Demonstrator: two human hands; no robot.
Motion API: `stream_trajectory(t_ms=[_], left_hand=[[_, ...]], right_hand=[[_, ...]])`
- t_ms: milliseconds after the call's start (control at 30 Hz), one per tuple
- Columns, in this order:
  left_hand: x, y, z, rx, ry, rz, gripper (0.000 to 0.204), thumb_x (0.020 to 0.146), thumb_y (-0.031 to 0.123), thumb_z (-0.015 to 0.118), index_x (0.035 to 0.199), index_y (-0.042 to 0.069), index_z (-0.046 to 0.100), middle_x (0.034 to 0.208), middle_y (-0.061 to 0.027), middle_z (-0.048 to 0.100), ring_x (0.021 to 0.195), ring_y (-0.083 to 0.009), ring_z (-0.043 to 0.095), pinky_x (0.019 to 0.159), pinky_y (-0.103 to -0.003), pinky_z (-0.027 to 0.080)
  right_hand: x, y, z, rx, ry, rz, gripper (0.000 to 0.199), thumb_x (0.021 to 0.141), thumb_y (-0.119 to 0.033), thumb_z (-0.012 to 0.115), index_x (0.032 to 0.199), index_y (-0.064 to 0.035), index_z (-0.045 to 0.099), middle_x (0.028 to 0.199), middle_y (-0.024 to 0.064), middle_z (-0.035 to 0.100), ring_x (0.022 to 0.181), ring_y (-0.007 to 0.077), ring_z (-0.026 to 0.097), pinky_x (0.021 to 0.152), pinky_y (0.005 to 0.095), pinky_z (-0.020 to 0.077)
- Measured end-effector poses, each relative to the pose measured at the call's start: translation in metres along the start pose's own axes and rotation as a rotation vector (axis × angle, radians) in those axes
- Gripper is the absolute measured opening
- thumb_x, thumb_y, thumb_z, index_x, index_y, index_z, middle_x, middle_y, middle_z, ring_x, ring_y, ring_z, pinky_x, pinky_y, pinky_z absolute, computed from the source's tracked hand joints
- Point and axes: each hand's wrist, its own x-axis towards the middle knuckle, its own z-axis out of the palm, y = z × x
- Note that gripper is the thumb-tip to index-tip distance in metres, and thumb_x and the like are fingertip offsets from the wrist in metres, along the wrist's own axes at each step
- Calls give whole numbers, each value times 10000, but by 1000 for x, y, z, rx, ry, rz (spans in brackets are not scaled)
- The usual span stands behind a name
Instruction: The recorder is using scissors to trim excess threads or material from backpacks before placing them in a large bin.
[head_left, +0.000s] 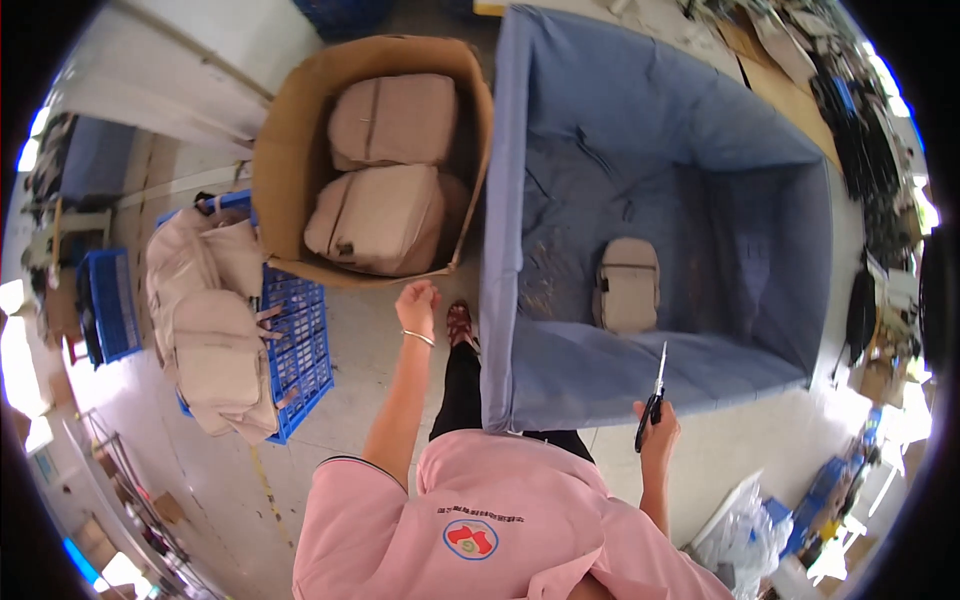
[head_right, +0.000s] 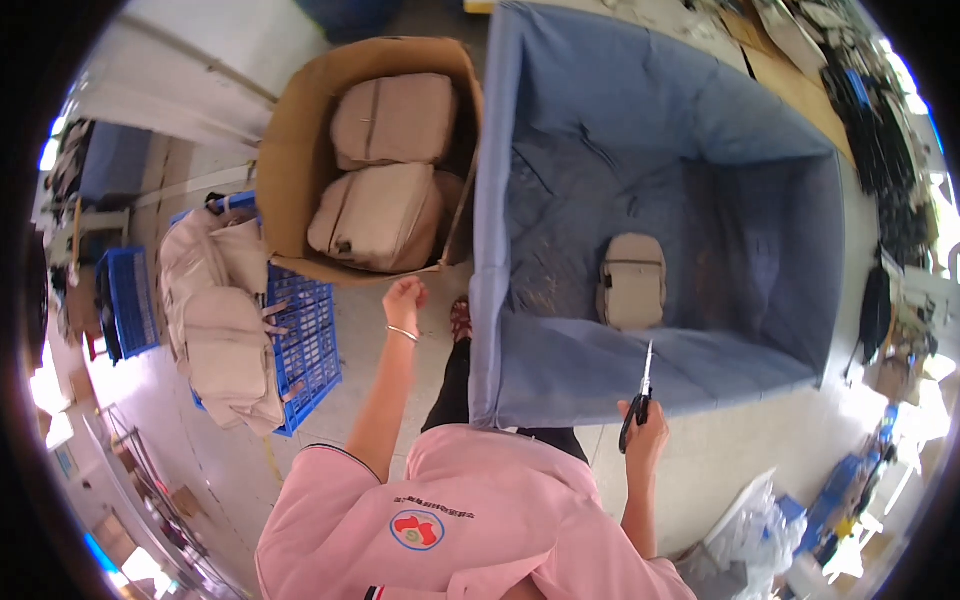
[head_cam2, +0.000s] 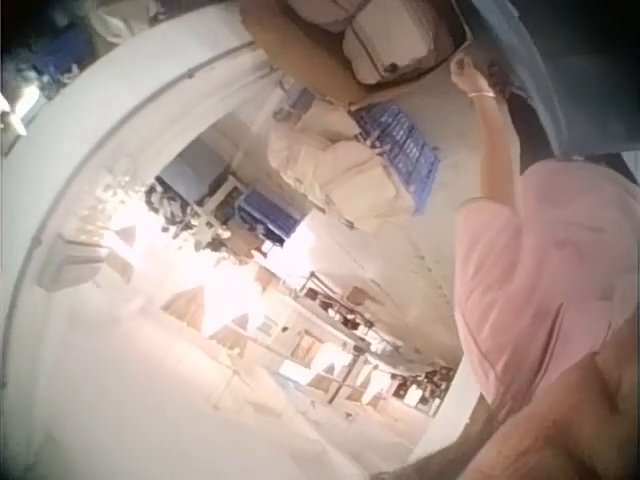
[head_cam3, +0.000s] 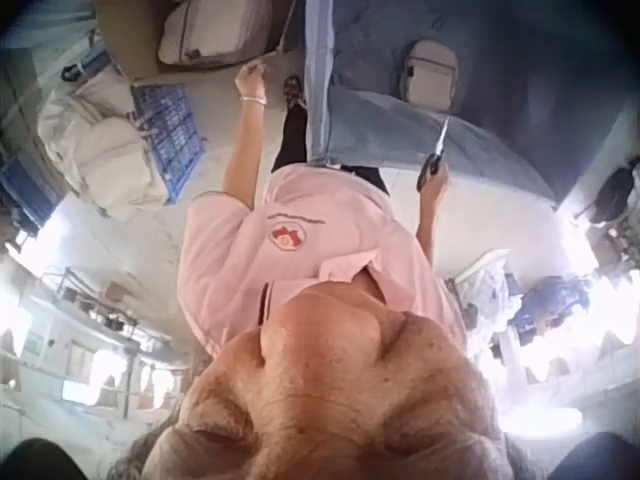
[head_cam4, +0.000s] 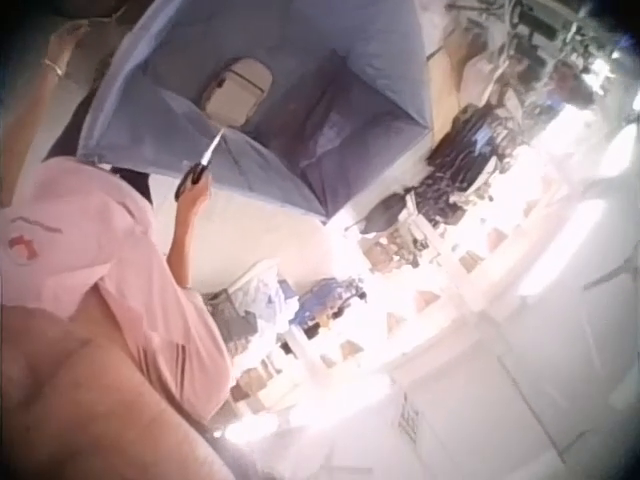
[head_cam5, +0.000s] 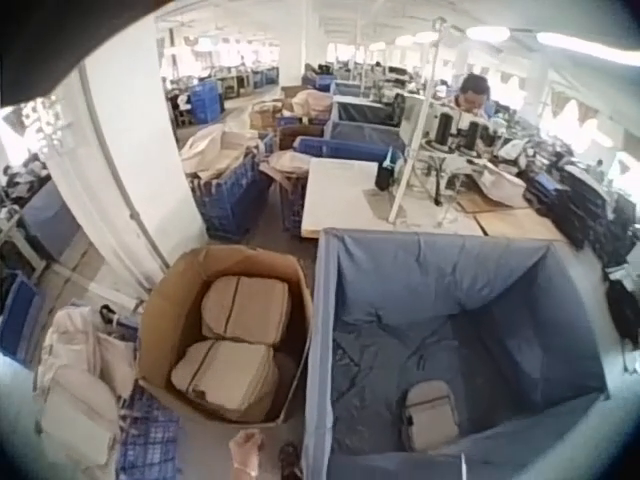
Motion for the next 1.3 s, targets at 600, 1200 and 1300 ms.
stream_trajectory(t_ms=[600,1200,1300], left_hand=[[-63,-77,397,613,-934,45,221,939,216,644,987,7,692,846,-46,695,756,-100,644,708,-242,504],[51,-662,393,1069,-366,-452,392,823,267,677,1094,-16,685,1067,-189,719,1020,-314,679,888,-384,514],[28,-661,418,1038,-464,-348,368,805,283,711,1060,18,694,994,-185,726,931,-321,696,822,-399,524]], right_hand=[[210,270,-83,-239,369,265,286,847,-167,714,1026,11,578,1020,175,618,919,382,615,774,448,475],[238,321,-88,-229,370,416,497,723,31,756,1198,53,612,1055,64,588,852,173,588,717,275,488],[230,327,-81,-252,399,411,475,759,11,768,1201,70,606,1080,46,576,855,142,566,711,249,475]])
